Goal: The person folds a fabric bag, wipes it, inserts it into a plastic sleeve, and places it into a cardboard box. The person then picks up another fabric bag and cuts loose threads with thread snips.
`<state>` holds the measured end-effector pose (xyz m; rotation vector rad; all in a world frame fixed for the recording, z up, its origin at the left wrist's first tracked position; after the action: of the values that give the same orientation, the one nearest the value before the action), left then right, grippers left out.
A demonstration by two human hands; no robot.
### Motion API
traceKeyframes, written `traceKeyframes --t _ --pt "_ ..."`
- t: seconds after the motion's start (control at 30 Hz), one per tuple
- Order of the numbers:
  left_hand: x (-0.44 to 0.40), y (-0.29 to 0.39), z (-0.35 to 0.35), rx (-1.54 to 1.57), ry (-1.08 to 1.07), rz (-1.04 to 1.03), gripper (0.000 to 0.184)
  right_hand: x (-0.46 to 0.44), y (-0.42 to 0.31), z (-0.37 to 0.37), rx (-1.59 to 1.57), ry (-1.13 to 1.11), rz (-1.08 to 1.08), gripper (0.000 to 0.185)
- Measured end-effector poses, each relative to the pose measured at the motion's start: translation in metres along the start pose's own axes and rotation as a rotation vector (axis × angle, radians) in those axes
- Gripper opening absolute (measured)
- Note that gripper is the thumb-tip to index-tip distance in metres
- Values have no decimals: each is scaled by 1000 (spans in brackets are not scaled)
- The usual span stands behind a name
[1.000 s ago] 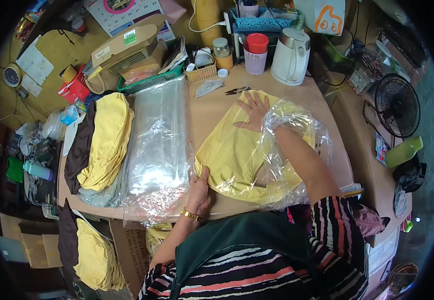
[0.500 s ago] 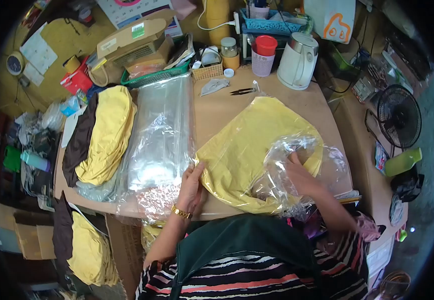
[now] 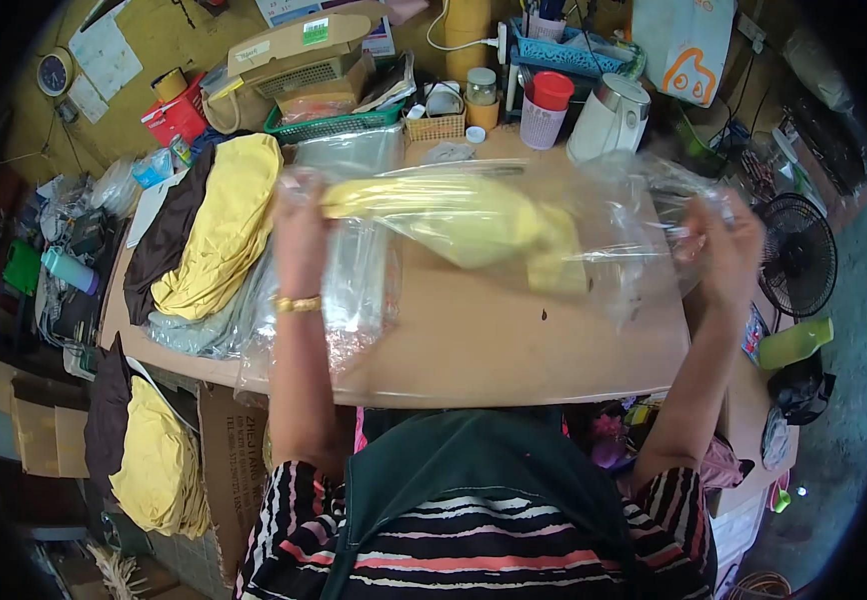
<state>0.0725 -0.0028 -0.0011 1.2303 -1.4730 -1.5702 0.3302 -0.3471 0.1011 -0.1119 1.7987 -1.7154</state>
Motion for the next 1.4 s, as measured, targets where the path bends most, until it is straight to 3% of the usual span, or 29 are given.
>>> traceKeyframes --t 0.07,0.13,0.2,0.23,0.3,0.37,0.47,0.53,0.6,0.63,0.7,0.77,0.83,0.87,0.93,1.0,1.03,1.07,1.13,1.2,1.27,1.3,1.37,1.4 --pt "28 40 27 105 50 -107 29 -2 17 22 19 -71 -21 6" --pt "58 20 60 -242 167 -25 37 5 57 36 140 -176 -134 10" --pt "102 -34 83 -335 112 144 43 35 150 54 170 -253 -386 16" --pt "122 -71 103 -490 -13 135 47 55 194 65 95 -289 -544 17" --pt "136 -60 105 -645 -132 137 51 88 213 65 362 -150 -608 16" --pt "144 -9 108 -952 -312 487 56 86 201 60 192 -41 -486 17" --pt "123 45 82 -1325 -101 190 62 85 173 3 -59 179 -237 19" --pt "111 26 46 -1185 -87 -491 59 80 179 -9 -138 288 -104 20" --pt "107 -21 16 -1482 -367 -547 55 74 221 2 482 -501 -597 25" --pt "104 -32 21 -1482 -362 -545 55 73 227 22 225 -363 -777 30" --pt "92 -47 39 -1507 -821 -108 54 74 289 112 673 -213 -87 34" --pt "61 -25 42 -1496 -752 -116 54 68 170 105 1332 150 -27 35" --pt "30 -22 31 -1500 -619 -184 53 50 62 32 1057 343 282 35" --pt "14 -31 23 -1521 -542 -262 53 46 38 -12 777 269 412 34" --pt "-11 -55 -16 -1532 -398 -384 52 53 22 -98 643 -124 559 46" --pt "-24 -96 -43 -1567 -349 -385 55 67 36 -179 795 -570 552 59" --pt "-32 -113 -50 -1602 -304 -382 57 57 69 -198 939 -655 493 65" --pt "-36 -126 -49 -1602 -307 -395 57 41 113 -199 1118 -634 417 72" --pt "-30 -146 -39 -1602 -225 -320 63 6 242 -147 1602 -397 409 65" --pt "-35 -150 -32 -1567 -219 -284 66 -6 241 -73 1467 -282 -166 54" --pt "-32 -152 -30 -1571 -205 -289 65 -10 243 -27 1486 43 -335 45" --pt "-32 -151 -31 -1574 -210 -282 65 -11 233 -19 1491 35 -342 45" --pt "-31 -153 -36 -1585 -207 -288 65 -15 200 0 972 160 -165 34" --pt "-31 -155 -38 -1596 -194 -305 66 -9 160 -20 946 105 152 34"
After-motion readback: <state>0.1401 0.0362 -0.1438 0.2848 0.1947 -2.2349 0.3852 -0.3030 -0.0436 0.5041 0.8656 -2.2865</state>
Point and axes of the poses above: each hand's wrist, its own x-axis away from the middle knuckle, its own z-axis out of the back of the hand, y = z × x, the point moved 1 cm from there along -x, towards the middle knuckle, and after that the axes turned 6 degrees about -x, right-handed, at the moved point
